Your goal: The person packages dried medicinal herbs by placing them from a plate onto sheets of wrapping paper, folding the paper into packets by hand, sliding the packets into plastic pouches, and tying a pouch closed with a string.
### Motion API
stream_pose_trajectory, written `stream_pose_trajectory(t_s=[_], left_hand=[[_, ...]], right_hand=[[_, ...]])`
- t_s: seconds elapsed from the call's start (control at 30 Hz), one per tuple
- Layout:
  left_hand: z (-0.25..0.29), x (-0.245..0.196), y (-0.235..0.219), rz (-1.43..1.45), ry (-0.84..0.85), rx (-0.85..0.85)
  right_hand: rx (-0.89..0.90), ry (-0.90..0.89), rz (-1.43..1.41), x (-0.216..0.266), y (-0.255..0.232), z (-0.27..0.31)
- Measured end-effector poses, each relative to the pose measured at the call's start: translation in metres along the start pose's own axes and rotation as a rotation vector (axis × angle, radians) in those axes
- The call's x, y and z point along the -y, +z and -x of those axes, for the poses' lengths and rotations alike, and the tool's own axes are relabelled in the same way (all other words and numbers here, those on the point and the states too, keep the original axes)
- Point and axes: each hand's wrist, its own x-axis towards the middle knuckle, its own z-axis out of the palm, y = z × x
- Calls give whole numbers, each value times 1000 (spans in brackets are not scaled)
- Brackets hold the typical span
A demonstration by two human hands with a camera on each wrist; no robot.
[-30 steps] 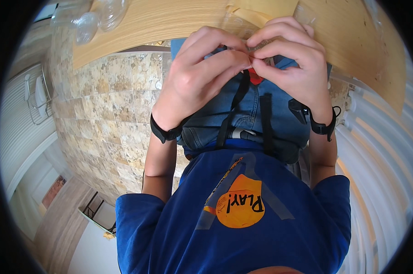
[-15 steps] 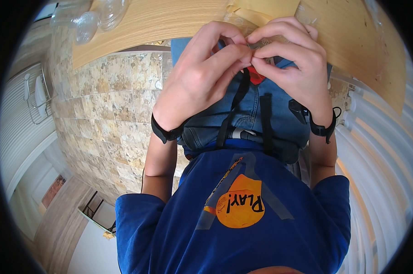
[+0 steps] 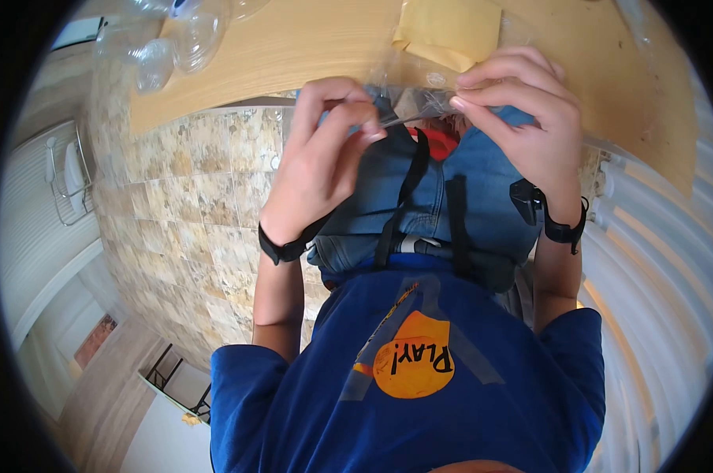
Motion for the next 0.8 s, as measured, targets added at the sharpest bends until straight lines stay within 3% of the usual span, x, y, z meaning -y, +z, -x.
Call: stream_pose_trajectory(t_s=[0.1, 0.17, 0.27, 0.4, 0.43, 0.5, 0.6, 0.7, 0.77, 0.8], left_hand=[[12, 12, -23, -117, -24, -70], [27, 31, -45, -54, -135, -229], [45, 63, -87, 47, -266, -492], [42, 65, -113, 128, -390, -881], [36, 59, -112, 211, -391, -948], [25, 59, -107, 249, -348, -917], [-3, 42, -84, 297, -274, -808], [-27, 31, -65, 316, -201, -690], [-39, 29, -57, 339, -170, -577], [-47, 27, -53, 343, -113, -510]], right_hand=[[-63, 65, -56, -10, -10, 7], [-137, 106, -82, -16, -18, 13], [-238, 348, -229, -21, -37, 20], [-329, 356, -226, -32, -46, 34], [-271, 307, -245, -31, -46, 36], [-238, 244, -251, -28, -46, 37], [-29, 179, -259, -24, -53, 42], [-26, 199, -254, 0, -76, 46], [-123, 200, -216, 23, -89, 43], [-192, 55, -184, 33, -97, 40]])
